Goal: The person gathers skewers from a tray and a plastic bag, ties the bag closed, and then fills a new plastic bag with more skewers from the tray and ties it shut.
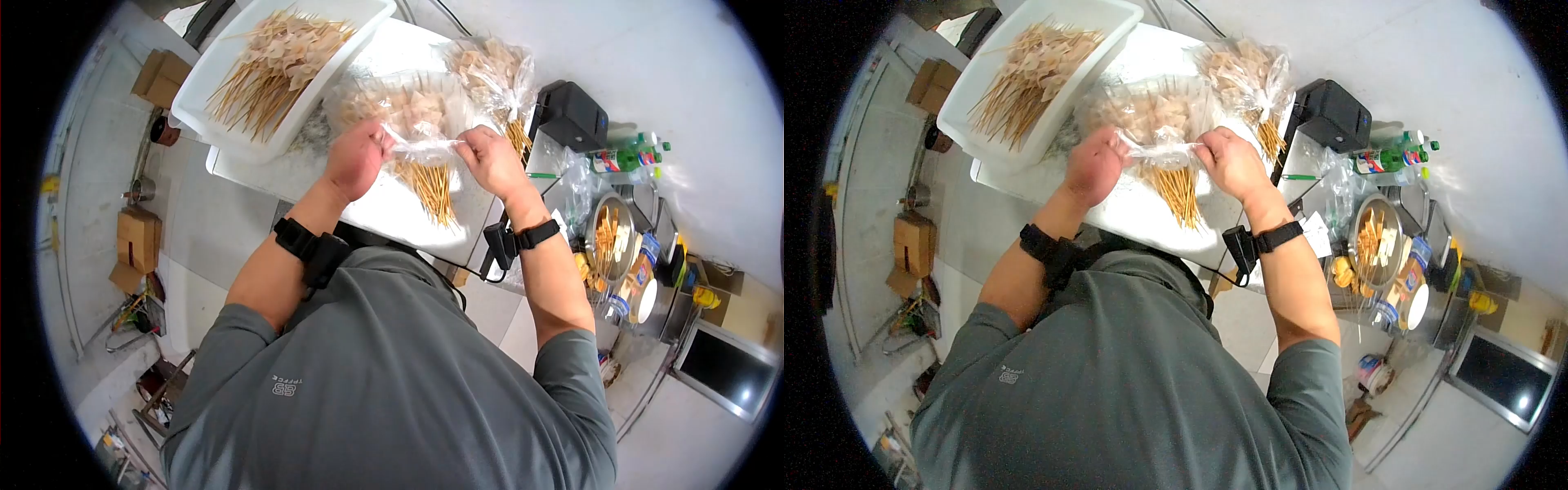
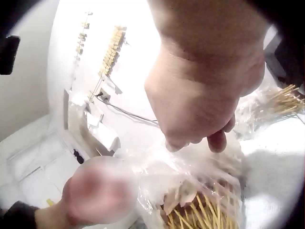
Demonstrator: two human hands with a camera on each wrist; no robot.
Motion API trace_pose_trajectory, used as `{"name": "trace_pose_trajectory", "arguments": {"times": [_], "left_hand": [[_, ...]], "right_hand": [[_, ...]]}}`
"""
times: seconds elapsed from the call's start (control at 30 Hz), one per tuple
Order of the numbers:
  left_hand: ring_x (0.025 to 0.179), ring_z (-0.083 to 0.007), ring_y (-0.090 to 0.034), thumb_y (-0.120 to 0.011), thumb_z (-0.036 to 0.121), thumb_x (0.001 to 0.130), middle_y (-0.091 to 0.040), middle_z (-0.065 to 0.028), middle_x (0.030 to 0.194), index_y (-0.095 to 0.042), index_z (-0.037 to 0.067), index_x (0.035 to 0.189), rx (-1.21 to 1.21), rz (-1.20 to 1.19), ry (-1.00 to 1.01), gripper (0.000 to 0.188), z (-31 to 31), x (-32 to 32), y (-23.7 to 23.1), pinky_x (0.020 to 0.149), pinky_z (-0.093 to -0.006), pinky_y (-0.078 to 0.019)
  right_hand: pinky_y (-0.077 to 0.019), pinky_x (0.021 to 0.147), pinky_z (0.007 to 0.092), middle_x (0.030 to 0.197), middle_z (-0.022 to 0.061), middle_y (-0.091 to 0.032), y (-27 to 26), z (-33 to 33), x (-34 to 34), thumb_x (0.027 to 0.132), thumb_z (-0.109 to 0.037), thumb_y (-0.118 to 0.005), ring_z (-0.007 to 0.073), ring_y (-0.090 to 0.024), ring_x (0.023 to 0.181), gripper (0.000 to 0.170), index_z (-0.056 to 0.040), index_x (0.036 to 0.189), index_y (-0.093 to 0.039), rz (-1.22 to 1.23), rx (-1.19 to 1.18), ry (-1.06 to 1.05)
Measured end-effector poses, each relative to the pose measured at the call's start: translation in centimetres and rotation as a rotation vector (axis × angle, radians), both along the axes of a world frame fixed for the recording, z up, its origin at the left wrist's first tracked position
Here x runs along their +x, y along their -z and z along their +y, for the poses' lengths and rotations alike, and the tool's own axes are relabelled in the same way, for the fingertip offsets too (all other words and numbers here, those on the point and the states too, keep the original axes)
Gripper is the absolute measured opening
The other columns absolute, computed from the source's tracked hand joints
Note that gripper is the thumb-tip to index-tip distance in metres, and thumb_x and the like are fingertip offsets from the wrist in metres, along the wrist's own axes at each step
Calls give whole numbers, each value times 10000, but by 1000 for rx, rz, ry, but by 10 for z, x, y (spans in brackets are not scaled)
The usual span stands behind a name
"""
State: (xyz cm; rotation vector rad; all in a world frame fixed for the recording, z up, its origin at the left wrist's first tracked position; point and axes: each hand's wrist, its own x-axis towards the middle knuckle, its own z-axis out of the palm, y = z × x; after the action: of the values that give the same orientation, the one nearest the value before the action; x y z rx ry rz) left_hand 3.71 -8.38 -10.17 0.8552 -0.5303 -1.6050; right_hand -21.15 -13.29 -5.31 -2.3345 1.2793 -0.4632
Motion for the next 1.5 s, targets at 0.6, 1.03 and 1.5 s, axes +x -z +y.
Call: {"name": "trace_pose_trajectory", "arguments": {"times": [0.6, 1.03, 1.5], "left_hand": [[623, -195, -518, -605, 208, 874, -574, -81, 675, -587, -5, 750, -164, -985, 322, 248, 32, 38, -28, 595, -329, -414], [678, -123, -445, -538, 59, 842, -495, -25, 671, -518, 33, 658, 162, -180, 9, 187, 88, 77, 45, 662, -255, -356], [889, -173, -593, -700, 127, 835, -627, -98, 1007, -627, -3, 943, -826, -1000, 315, 184, -7, -20, -86, 791, -328, -489]], "right_hand": [[-491, 701, 441, 760, 251, -621, 5, -16, -9, 859, -287, -567, 422, -610, 753, 324, 25, 822, -646, 4, 241, 105], [-495, 674, 397, 746, 239, -644, 95, -28, -54, 865, -315, -573, 359, -632, 699, 363, 34, 861, -673, -14, 260, 292], [-505, 647, 359, 727, 150, -642, -5, 22, 33, 796, -156, -674, 356, -592, 660, 214, -19, 961, -661, -80, 32, -279]]}}
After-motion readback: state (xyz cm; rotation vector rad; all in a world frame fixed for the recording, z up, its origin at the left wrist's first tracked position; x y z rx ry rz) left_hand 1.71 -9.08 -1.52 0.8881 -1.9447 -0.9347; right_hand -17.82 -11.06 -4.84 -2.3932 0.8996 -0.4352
